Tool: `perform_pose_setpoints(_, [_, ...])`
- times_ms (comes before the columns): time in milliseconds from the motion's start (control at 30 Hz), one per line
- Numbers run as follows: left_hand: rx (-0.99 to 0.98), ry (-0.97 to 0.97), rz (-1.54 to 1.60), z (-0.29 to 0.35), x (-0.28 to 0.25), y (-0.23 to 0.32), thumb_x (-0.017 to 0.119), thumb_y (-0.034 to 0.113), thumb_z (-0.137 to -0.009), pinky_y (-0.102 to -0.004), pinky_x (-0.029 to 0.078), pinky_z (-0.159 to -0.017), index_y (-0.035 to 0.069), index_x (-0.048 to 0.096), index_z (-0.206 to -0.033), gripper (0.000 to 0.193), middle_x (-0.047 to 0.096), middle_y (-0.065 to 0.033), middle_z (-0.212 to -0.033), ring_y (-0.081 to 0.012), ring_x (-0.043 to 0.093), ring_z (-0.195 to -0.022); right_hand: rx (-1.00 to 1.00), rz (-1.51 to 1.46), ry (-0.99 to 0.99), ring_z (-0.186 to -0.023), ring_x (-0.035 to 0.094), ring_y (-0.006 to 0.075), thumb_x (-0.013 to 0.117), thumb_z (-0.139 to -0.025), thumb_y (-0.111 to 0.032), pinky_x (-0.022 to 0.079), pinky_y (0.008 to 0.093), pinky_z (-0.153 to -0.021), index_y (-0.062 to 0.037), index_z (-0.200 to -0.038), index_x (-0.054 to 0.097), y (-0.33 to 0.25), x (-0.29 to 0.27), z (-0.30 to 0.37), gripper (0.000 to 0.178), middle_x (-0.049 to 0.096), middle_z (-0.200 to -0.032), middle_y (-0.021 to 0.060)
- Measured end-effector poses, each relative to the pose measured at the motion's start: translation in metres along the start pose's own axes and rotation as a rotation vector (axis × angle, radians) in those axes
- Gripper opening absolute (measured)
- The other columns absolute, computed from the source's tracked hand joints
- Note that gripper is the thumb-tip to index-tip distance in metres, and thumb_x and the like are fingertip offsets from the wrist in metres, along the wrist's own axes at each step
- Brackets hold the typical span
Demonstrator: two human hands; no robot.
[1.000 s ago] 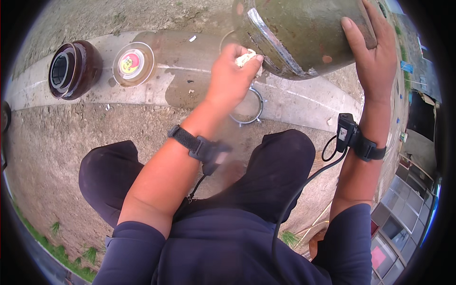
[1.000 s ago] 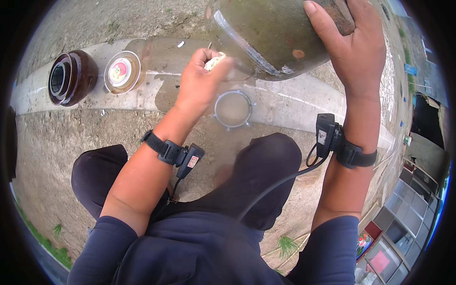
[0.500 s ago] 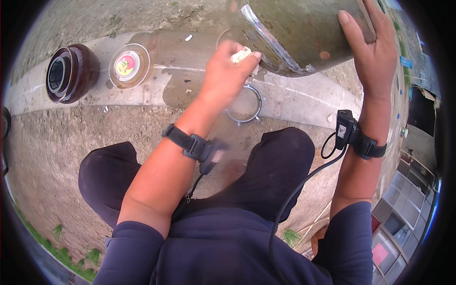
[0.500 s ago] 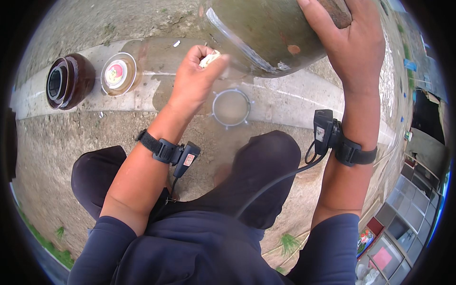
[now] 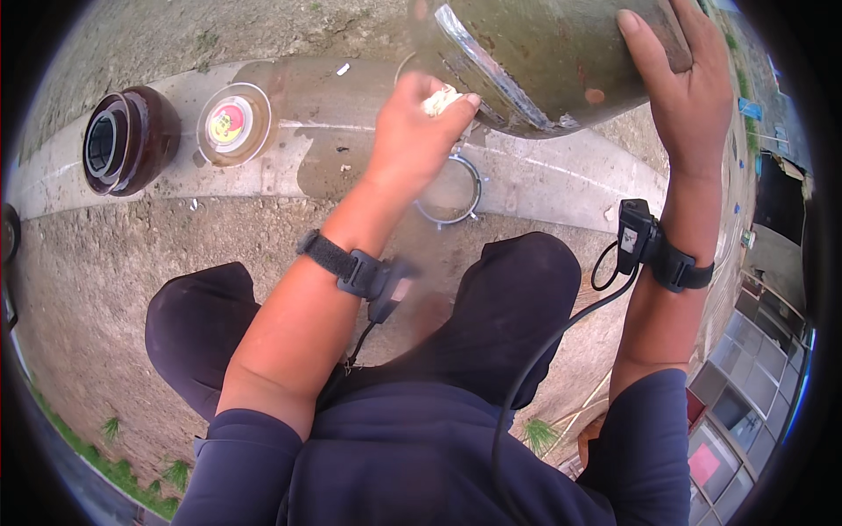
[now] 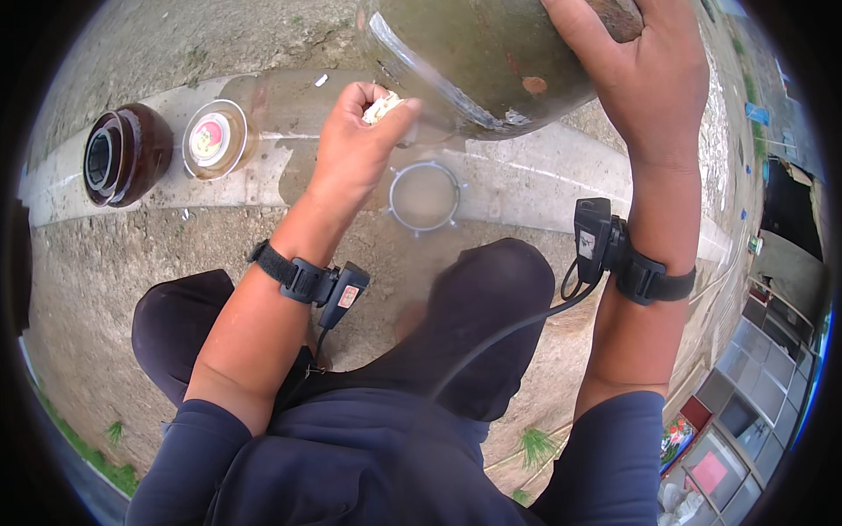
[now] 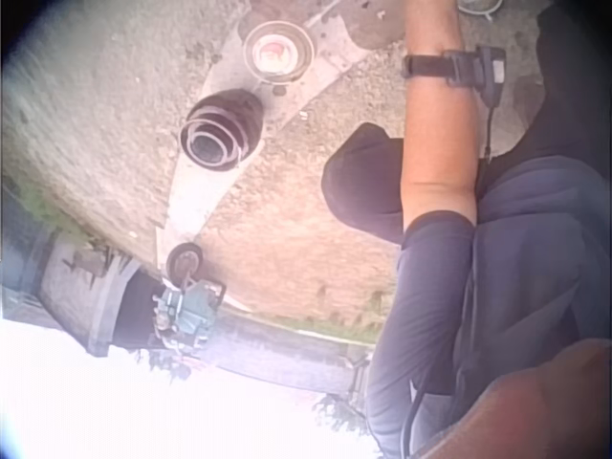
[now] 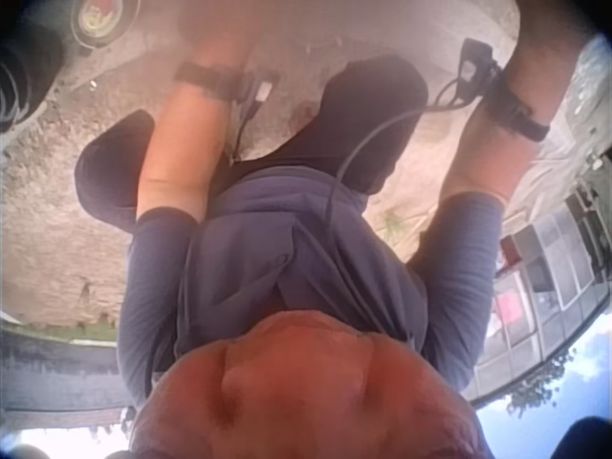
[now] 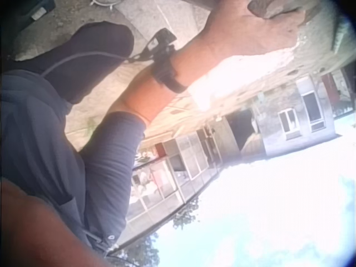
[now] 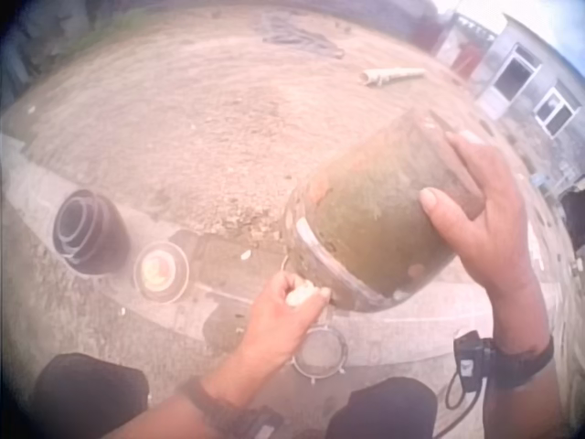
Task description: The person wipes the exterior of a large ceramic vessel with a cloth, then uses scissors to cut strips of tape on a table. They apply the tape strips to the vessel's surface.
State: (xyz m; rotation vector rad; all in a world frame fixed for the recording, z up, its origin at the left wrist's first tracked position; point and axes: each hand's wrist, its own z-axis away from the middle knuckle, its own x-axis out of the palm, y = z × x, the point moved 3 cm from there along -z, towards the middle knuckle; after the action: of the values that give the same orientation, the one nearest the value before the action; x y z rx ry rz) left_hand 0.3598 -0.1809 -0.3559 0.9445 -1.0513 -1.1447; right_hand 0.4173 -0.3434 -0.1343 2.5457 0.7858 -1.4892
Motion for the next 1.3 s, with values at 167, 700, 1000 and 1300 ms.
perform_pose_setpoints(167, [-0.018,0.012,0.067,-0.001,0.002,-0.001,0.078,0.019,-0.094,-0.0242,0.05,-0.065,0.007,0.054,-0.098,0.027,0.065,-0.002,-0.085,-0.0074,0.06,-0.072,-0.056,0.055,0.035,-0.121,0.06,0.0328,0.077,-0.082,-0.023,0.044,0.0395,-0.107,0.0041,-0.13,0.063,-0.001,0.007,0.002,0.057,0.064,-0.126,0.0196])
perform_pose_setpoints(700, [0.121,0.052,-0.105,0.002,0.004,-0.012,0.08,0.026,-0.093,-0.0238,0.049,-0.064,0.006,0.053,-0.097,0.033,0.061,0.0005,-0.083,-0.0058,0.056,-0.073,0.009,-0.104,-0.023,-0.12,0.062,0.0302,0.077,-0.083,-0.022,0.045,0.0383,-0.105,0.0042,-0.13,0.062,0.001,0.0,-0.001,0.056,0.065,-0.126,0.0191])
perform_pose_setpoints(1000, [0.185,0.087,-0.223,0.012,0.011,-0.004,0.082,0.033,-0.088,-0.041,0.053,-0.078,-0.001,0.056,-0.101,0.044,0.066,-0.0197,-0.089,-0.0298,0.065,-0.084,-0.024,-0.07,0.018,-0.12,0.062,0.0313,0.077,-0.082,-0.022,0.045,0.0388,-0.106,0.0046,-0.129,0.062,0.002,-0.001,-0.002,0.056,0.065,-0.125,0.0192])
perform_pose_setpoints(1300, [0.14,0.077,-0.22,0.012,0.009,-0.005,0.081,0.031,-0.088,-0.0412,0.053,-0.079,-0.002,0.057,-0.101,0.043,0.068,-0.0214,-0.091,-0.0307,0.066,-0.085,-0.021,-0.031,-0.005,-0.12,0.061,0.031,0.077,-0.082,-0.021,0.045,0.0387,-0.106,0.0049,-0.13,0.062,-0.002,0.0,0.0,0.056,0.065,-0.126,0.0192])
